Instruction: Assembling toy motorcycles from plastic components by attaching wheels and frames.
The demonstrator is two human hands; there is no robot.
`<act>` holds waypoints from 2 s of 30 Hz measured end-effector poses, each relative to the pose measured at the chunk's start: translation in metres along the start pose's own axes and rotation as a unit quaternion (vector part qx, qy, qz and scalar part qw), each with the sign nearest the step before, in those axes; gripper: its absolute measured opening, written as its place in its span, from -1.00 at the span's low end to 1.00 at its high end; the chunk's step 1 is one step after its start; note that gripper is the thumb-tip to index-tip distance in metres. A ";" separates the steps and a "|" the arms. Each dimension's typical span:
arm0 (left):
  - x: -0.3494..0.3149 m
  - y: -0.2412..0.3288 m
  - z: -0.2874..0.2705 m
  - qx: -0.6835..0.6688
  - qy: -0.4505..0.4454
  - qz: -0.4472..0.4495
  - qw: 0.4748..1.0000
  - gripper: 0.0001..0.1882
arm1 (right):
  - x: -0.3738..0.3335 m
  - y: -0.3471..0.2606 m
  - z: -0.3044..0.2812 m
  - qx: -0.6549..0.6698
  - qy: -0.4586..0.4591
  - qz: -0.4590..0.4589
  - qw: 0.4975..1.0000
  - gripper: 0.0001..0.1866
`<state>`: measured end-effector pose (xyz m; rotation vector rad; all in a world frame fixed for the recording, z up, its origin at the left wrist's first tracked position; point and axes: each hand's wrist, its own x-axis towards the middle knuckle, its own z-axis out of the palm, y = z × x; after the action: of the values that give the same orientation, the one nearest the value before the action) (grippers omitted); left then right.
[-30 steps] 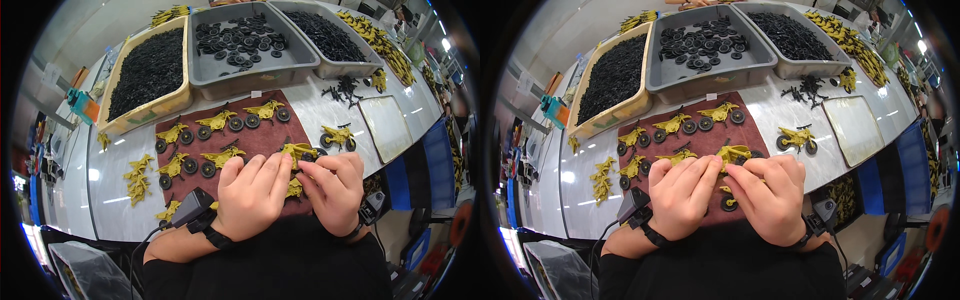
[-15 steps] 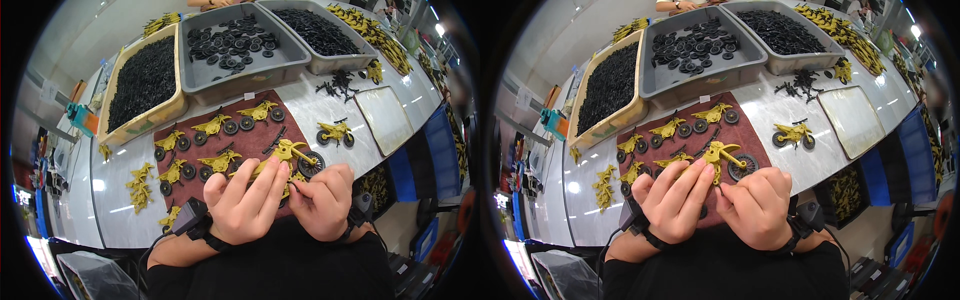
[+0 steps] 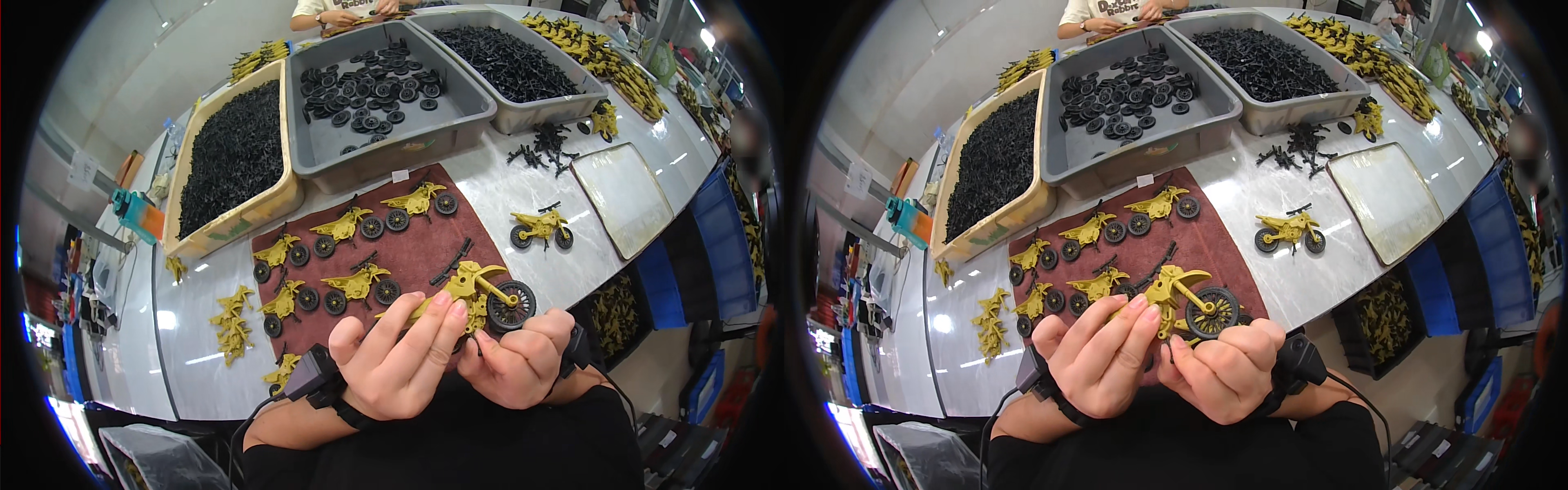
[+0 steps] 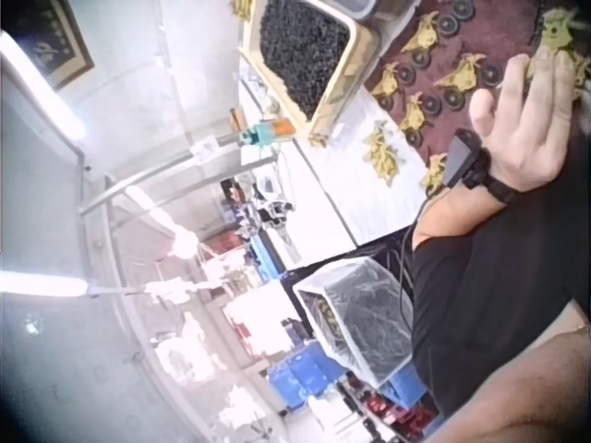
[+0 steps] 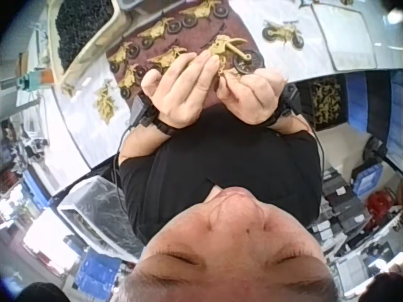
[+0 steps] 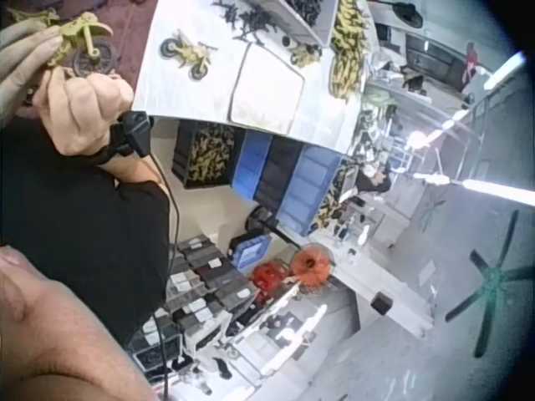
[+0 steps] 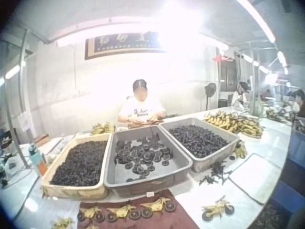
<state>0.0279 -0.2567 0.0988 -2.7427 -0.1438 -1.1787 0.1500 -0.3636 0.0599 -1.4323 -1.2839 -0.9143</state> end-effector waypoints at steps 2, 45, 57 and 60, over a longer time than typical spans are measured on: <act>0.001 -0.001 0.000 -0.014 -0.018 -0.003 1.000 -0.72 | -0.003 0.000 0.003 -0.005 0.021 -0.024 0.999 -0.83; 0.002 -0.014 0.010 -0.386 -0.049 -0.241 0.889 -0.67 | 0.015 0.019 0.003 0.337 -0.047 0.313 0.887 -0.35; -0.004 -0.017 0.017 -0.297 -0.066 -0.169 0.938 -0.66 | 0.012 0.027 0.009 0.372 -0.199 0.217 0.880 -0.60; -0.005 -0.019 0.021 -0.285 -0.055 -0.164 0.943 -0.60 | 0.007 0.029 0.012 0.365 -0.204 0.226 0.880 -0.57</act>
<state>0.0370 -0.2343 0.0829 -3.3997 -0.3297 -1.3130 0.1788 -0.3489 0.0589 -1.2341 -1.3044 0.2123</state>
